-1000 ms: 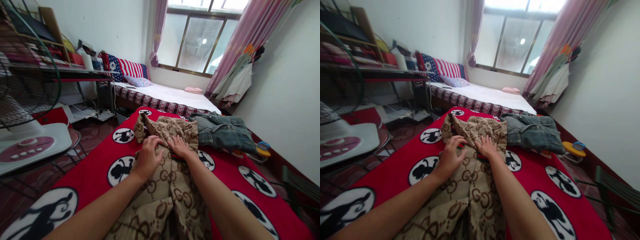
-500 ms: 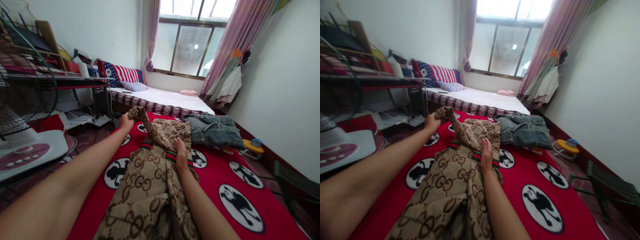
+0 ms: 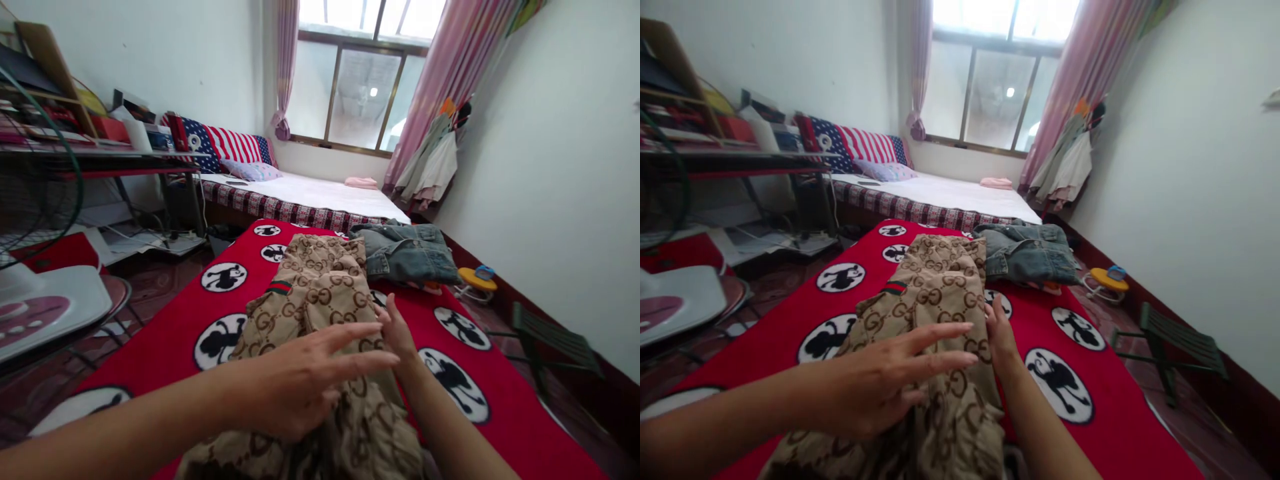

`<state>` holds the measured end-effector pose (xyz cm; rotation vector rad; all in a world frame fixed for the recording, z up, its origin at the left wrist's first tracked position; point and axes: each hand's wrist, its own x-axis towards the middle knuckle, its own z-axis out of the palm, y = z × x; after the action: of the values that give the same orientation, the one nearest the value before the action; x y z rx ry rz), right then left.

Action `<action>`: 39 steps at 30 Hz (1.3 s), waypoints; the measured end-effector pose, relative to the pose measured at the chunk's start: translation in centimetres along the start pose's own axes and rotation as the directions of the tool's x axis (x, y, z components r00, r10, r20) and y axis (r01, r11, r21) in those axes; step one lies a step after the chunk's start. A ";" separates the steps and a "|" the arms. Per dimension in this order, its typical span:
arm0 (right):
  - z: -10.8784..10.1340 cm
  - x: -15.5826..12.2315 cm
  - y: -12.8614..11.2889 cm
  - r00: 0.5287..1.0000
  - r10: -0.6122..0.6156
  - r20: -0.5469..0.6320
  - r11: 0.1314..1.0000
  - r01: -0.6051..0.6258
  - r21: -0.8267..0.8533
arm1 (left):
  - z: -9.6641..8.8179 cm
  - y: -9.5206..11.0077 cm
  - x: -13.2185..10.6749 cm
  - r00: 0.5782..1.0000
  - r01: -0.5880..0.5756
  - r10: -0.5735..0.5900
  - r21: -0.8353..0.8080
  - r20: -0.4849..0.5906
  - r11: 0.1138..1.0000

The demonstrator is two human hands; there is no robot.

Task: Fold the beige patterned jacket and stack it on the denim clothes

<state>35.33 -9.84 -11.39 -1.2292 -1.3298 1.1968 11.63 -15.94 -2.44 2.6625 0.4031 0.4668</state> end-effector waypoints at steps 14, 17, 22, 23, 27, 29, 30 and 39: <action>2.7 -5.2 -2.9 0.973 0.171 0.157 0.877 -0.222 0.427 | 0.7 -2.9 -1.0 0.956 0.112 -0.166 -0.222 -0.242 0.969; 4.0 -6.7 -2.8 0.950 0.117 0.290 0.892 -0.229 0.391 | -1.8 -2.9 -2.3 0.965 0.168 -0.223 -0.328 -0.137 0.930; 4.5 -8.9 -1.1 0.940 0.172 0.296 0.915 -0.264 0.306 | -1.7 -3.0 -4.4 0.962 0.164 -0.055 -0.408 0.267 0.898; 4.2 -9.0 -0.8 0.936 0.175 0.307 0.914 -0.270 0.303 | -1.8 -3.1 -4.5 0.941 0.173 -0.014 -0.446 0.338 0.878; 1.7 -6.8 -0.6 0.918 0.244 0.311 0.968 -0.249 -0.024 | -2.2 -4.3 -3.2 0.901 0.348 -0.163 -0.443 0.403 0.826; 0.2 -4.0 -1.0 0.972 0.205 0.114 0.952 -0.171 -0.254 | -1.3 -5.3 -1.4 0.924 0.381 -0.348 -0.302 0.160 0.874; -0.4 -2.1 -1.3 0.993 0.121 -0.012 0.937 -0.118 -0.328 | -0.4 -5.8 -0.4 0.918 0.388 -0.396 -0.200 -0.005 0.900; 1.7 14.4 -3.2 0.956 -0.293 -0.011 0.518 0.149 -0.842 | 7.1 -11.0 3.9 0.877 0.472 -0.416 0.274 -0.240 0.838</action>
<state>32.49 4.36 -8.09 -1.6802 -1.9663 0.1860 15.52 -7.36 -12.33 2.7071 1.2220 0.5159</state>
